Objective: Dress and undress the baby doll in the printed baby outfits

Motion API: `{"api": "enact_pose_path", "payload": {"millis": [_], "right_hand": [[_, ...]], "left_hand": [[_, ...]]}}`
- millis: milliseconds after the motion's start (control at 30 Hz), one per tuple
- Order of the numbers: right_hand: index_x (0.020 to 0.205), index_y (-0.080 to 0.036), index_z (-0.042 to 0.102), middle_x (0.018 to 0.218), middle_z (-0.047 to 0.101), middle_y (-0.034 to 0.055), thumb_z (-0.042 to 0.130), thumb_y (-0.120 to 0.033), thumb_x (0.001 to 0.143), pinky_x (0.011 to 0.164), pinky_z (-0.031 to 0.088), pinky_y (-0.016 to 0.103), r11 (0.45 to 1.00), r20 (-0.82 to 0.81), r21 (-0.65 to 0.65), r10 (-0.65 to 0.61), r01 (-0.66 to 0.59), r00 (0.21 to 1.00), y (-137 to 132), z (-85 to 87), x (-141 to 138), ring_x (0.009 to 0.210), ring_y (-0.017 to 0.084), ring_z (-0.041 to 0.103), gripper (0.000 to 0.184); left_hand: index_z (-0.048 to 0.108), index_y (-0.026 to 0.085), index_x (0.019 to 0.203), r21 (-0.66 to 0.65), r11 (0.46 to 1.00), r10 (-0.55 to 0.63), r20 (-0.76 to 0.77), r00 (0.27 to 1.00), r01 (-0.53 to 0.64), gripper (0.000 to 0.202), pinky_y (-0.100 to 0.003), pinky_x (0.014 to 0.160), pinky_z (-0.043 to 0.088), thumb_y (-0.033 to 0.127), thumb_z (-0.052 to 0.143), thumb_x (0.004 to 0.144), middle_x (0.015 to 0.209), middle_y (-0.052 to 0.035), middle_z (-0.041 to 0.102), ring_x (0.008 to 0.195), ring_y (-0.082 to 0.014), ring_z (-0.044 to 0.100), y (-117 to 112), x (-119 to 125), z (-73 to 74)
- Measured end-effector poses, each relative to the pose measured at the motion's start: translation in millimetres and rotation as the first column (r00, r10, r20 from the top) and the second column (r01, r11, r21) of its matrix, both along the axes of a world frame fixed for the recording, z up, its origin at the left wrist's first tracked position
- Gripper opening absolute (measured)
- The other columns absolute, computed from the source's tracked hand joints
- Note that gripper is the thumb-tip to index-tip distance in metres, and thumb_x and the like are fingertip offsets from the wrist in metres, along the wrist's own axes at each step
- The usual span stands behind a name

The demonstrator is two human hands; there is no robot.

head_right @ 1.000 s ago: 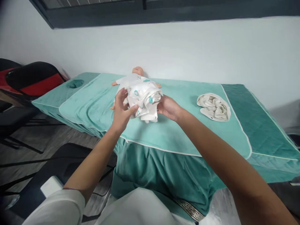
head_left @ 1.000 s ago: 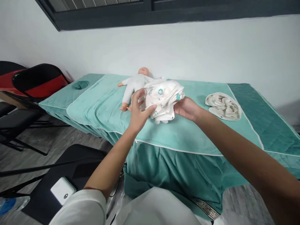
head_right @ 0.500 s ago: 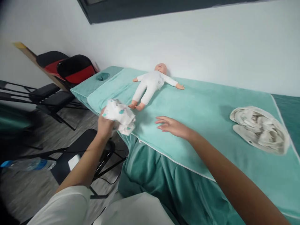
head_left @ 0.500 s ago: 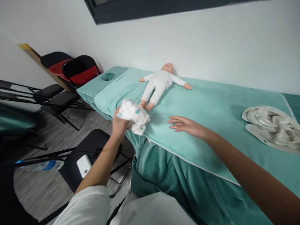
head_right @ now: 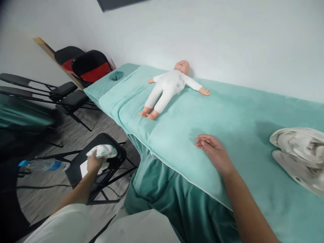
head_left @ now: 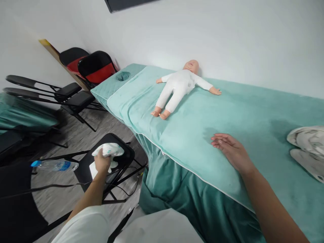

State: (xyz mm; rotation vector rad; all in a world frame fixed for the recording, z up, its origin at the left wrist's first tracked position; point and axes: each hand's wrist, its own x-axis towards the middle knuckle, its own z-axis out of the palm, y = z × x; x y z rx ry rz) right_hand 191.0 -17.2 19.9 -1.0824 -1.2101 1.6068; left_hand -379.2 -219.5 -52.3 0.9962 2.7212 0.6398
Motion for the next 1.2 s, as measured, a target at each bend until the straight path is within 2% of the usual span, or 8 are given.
{"api": "enact_pose_path", "payload": {"millis": [267,433,567,700,800,867,1033,1200], "right_hand": [[0.100,-0.038,0.074,0.104,0.071,0.0040,0.073,-0.043,0.086,0.090,0.057,0.049,0.989,-0.025,0.035,-0.141,0.142,0.990,-16.0,-1.3,5.6,0.091,0.025,0.067,0.014],[0.097,-0.041,0.075,0.102,0.070,0.0030,0.073,-0.042,0.086,0.092,0.057,0.049,0.965,-0.092,-0.005,-0.262,0.263,0.961,-45.6,-8.2,7.8,0.092,0.025,0.066,0.011],[0.100,-0.043,0.075,0.100,0.072,0.0027,0.069,-0.047,0.089,0.086,0.059,0.046,0.996,-0.052,-0.032,-0.088,0.087,0.995,-95.1,-16.6,9.8,0.088,0.025,0.068,0.014],[0.109,-0.042,0.074,0.105,0.072,0.0037,0.064,-0.050,0.093,0.090,0.059,0.048,0.988,0.066,-0.048,0.152,-0.149,0.986,-140.7,-13.4,21.5,0.098,0.029,0.071,0.020],[0.115,-0.045,0.071,0.117,0.070,0.0021,0.061,-0.048,0.095,0.099,0.056,0.051,0.998,0.279,0.035,0.039,-0.051,0.959,-147.2,-2.7,45.5,0.111,0.030,0.069,0.022],[0.122,-0.045,0.067,0.128,0.067,0.0021,0.063,-0.046,0.094,0.108,0.050,0.055,0.966,0.501,0.240,-0.209,0.097,0.840,-134.8,4.9,70.7,0.122,0.032,0.064,0.027],[0.144,-0.019,0.053,0.151,0.050,0.0186,0.060,-0.044,0.096,0.116,0.036,0.063,0.633,0.615,0.773,-0.765,0.048,0.190,-74.8,21.1,148.9,0.142,0.040,0.044,0.055],[0.151,-0.019,0.046,0.154,0.046,0.0198,0.060,-0.054,0.094,0.104,0.039,0.066,0.697,0.706,0.706,-0.677,0.125,-0.208,-22.6,26.5,194.2,0.134,0.045,0.045,0.068]], "left_hand": [[0.051,0.019,0.140,-0.158,0.968,0.208,0.070,0.976,-0.195,0.079,-0.061,0.098,0.045,0.048,0.066,0.069,0.124,-0.0162,0.057,0.126,-0.0448,0.054,-17.1,14.9,-34.4],[0.035,0.030,0.150,-0.112,0.951,0.282,-0.063,0.957,-0.288,0.089,-0.075,0.101,0.038,0.052,0.064,0.068,0.158,-0.0196,0.035,0.142,-0.0546,0.039,-18.4,19.4,-39.8],[0.034,0.039,0.145,0.085,0.996,0.036,-0.239,0.970,-0.016,0.073,-0.072,0.118,0.030,0.044,0.059,0.076,0.160,-0.0096,0.033,0.152,-0.0463,0.029,-5.2,54.6,-46.0],[0.042,0.024,0.141,0.227,0.950,-0.201,-0.074,0.977,0.212,0.063,-0.060,0.123,0.035,0.044,0.057,0.083,0.144,-0.0168,0.045,0.148,-0.0410,0.038,24.8,123.8,-40.6],[0.047,0.024,0.137,0.359,0.868,-0.353,-0.040,0.935,0.343,0.049,-0.054,0.121,0.041,0.040,0.053,0.091,0.143,-0.0154,0.048,0.143,-0.0338,0.045,55.5,187.9,-24.3],[0.051,0.027,0.131,0.448,0.778,-0.460,-0.070,0.885,0.440,0.038,-0.054,0.120,0.042,0.035,0.053,0.094,0.138,-0.0116,0.052,0.138,-0.0302,0.050,79.4,231.5,-9.8],[0.058,0.024,0.126,0.671,0.390,-0.750,-0.166,0.640,0.631,0.030,-0.046,0.110,0.049,0.025,0.055,0.097,0.132,-0.0110,0.061,0.128,-0.0242,0.058,155.2,342.6,23.4],[0.059,0.020,0.131,0.567,0.249,-0.939,-0.058,0.340,0.785,0.034,-0.045,0.107,0.050,0.025,0.051,0.098,0.128,-0.0132,0.067,0.122,-0.0254,0.062,236.1,444.1,43.5]]}}
